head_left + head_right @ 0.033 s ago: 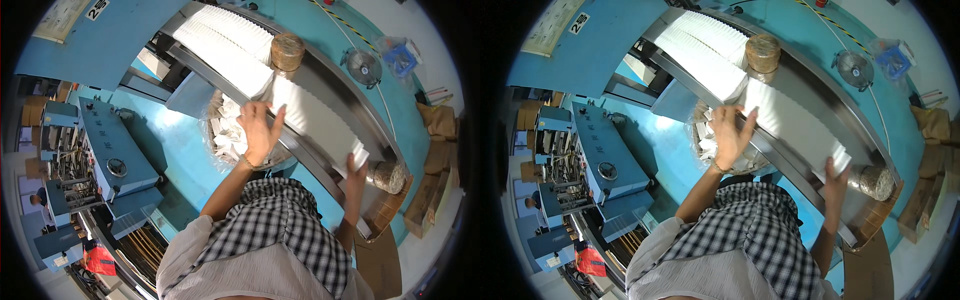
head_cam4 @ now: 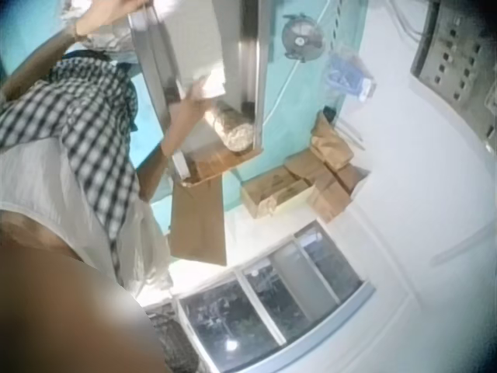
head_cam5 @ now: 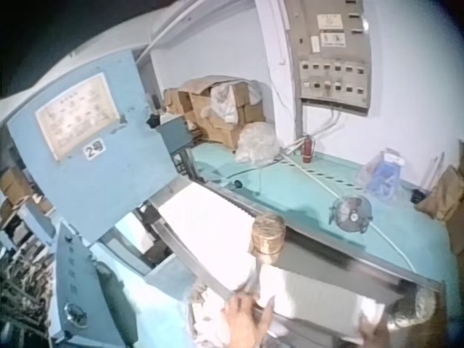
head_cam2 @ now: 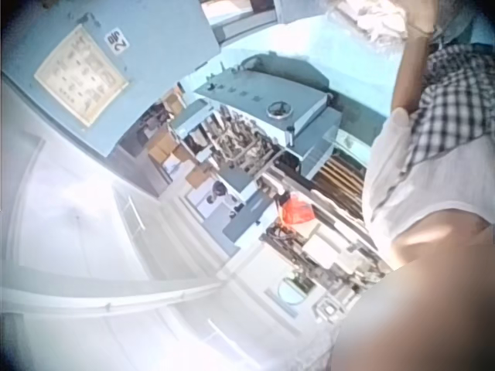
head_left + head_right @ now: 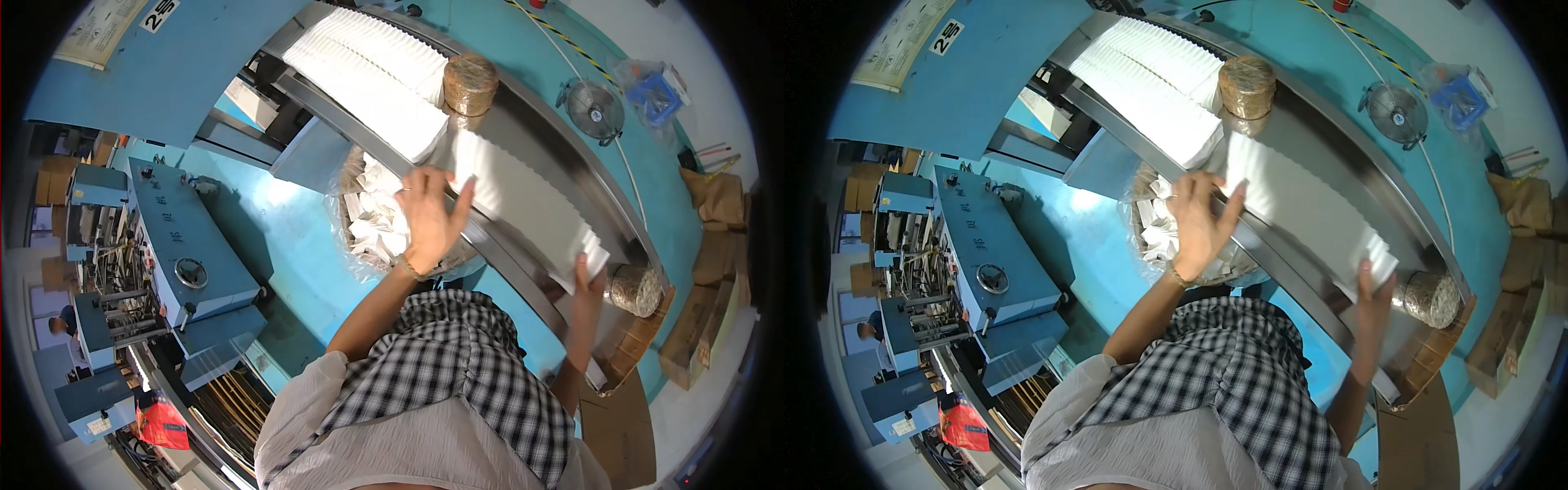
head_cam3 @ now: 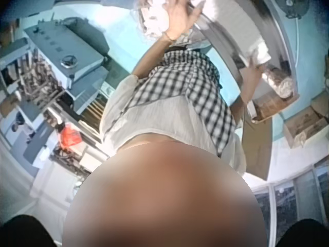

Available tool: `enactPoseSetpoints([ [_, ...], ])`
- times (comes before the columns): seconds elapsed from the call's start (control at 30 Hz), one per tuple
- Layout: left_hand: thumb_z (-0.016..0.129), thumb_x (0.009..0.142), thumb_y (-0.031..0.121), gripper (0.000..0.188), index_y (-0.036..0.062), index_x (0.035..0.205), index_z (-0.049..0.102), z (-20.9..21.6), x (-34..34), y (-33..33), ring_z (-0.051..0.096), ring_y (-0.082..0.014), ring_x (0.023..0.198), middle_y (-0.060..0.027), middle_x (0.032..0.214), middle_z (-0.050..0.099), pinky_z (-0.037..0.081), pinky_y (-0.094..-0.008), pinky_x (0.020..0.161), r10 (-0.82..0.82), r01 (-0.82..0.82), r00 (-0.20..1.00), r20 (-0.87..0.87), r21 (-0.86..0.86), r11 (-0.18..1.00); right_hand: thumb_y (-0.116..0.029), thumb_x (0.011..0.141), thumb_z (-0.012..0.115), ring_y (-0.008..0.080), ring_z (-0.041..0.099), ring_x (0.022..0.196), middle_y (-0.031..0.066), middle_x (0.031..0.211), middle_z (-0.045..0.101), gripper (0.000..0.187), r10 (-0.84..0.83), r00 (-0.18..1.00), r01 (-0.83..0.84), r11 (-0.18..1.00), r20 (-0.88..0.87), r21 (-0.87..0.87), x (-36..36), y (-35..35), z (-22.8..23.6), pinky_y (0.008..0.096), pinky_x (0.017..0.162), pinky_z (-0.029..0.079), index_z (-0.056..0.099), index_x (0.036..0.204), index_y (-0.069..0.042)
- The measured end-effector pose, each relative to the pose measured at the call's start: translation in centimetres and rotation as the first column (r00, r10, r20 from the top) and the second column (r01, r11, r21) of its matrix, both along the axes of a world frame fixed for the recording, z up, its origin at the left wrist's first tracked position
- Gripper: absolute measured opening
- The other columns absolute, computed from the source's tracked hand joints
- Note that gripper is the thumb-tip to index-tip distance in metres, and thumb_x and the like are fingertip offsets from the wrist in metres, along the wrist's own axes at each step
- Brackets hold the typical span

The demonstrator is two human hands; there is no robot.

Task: Sorting and placing stacks of tissues onto a conveyor belt from a processing machine.

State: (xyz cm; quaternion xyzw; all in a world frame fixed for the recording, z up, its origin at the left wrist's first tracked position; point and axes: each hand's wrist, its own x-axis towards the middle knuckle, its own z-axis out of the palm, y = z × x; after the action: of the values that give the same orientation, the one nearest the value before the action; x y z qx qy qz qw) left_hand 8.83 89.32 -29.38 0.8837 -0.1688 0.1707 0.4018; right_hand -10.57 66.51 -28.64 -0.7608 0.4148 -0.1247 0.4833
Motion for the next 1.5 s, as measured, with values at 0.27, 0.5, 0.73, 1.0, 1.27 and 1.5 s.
enactPoseSetpoints([
  [0.27,0.077,0.075,0.056,0.086,-0.0128,0.120,0.052,4.6,3.0,-3.8,0.063,-0.0411,0.112,-0.0328,0.111,0.065,0.051,-0.0417,0.095,-0.288,0.464,0.635,-0.717,0.056,0.884,-0.049,0.090,0.070,0.0251,0.056,0.116,0.0187,0.130,0.059,0.078,0.005,0.994,0.000,0.999,-0.107,0.043,-3.9,-7.5,0.5,0.0354,0.102,0.042,0.048,0.136,0.009],
  [0.5,0.084,0.068,0.036,0.085,-0.0006,0.136,0.048,4.3,3.2,-2.3,0.061,-0.0364,0.117,-0.0221,0.126,0.062,0.048,-0.0405,0.099,-0.577,0.520,0.600,-0.555,-0.277,0.808,-0.005,0.079,0.076,0.0233,0.056,0.113,0.0145,0.130,0.054,0.074,0.078,0.879,-0.130,0.988,0.471,0.078,-1.4,-3.8,-3.6,0.0363,0.100,0.045,0.036,0.141,0.004],
  [0.73,0.084,0.063,0.015,0.080,-0.0025,0.134,0.050,4.4,-0.2,5.5,0.060,-0.0274,0.113,-0.0168,0.122,0.061,0.047,-0.0379,0.097,-0.476,0.401,0.850,-0.226,-0.307,0.863,-0.004,0.071,0.078,0.0242,0.056,0.116,0.0138,0.126,0.058,0.071,0.223,0.857,0.030,0.878,0.464,-0.477,-0.4,1.6,-1.4,0.0381,0.099,0.043,0.047,0.135,0.002],
  [1.0,0.082,0.073,0.010,0.061,-0.0036,0.124,0.053,-1.1,-4.1,15.5,0.057,-0.0217,0.114,-0.0122,0.122,0.059,0.048,-0.0370,0.093,-0.128,0.131,0.986,0.110,-0.018,0.991,-0.049,0.087,0.065,0.0370,0.053,0.121,0.0109,0.136,0.049,0.072,0.578,0.789,-0.378,0.724,0.209,-0.576,-3.1,1.3,-10.1,0.0527,0.100,0.048,0.038,0.143,-0.011],
  [1.27,0.081,0.078,0.015,0.062,-0.0040,0.129,0.052,-1.2,-8.2,17.2,0.059,-0.0257,0.113,-0.0137,0.127,0.060,0.047,-0.0399,0.096,0.108,-0.193,0.980,-0.170,-0.634,0.749,-0.039,0.093,0.060,0.0381,0.057,0.117,0.0165,0.133,0.053,0.060,0.785,0.514,-0.297,0.541,0.346,-0.787,-1.6,-0.4,-3.6,0.0542,0.098,0.051,0.041,0.139,-0.006],
  [1.5,0.083,0.076,0.014,0.064,-0.0044,0.130,0.053,0.2,-9.4,17.2,0.059,-0.0260,0.113,-0.0148,0.127,0.061,0.047,-0.0403,0.096,0.190,-0.368,0.928,-0.320,-0.718,0.590,-0.030,0.098,0.055,0.0390,0.061,0.114,0.0213,0.130,0.057,0.049,0.873,0.279,-0.114,0.443,0.399,-0.889,3.6,6.0,3.5,0.0554,0.095,0.053,0.043,0.136,-0.001],
])
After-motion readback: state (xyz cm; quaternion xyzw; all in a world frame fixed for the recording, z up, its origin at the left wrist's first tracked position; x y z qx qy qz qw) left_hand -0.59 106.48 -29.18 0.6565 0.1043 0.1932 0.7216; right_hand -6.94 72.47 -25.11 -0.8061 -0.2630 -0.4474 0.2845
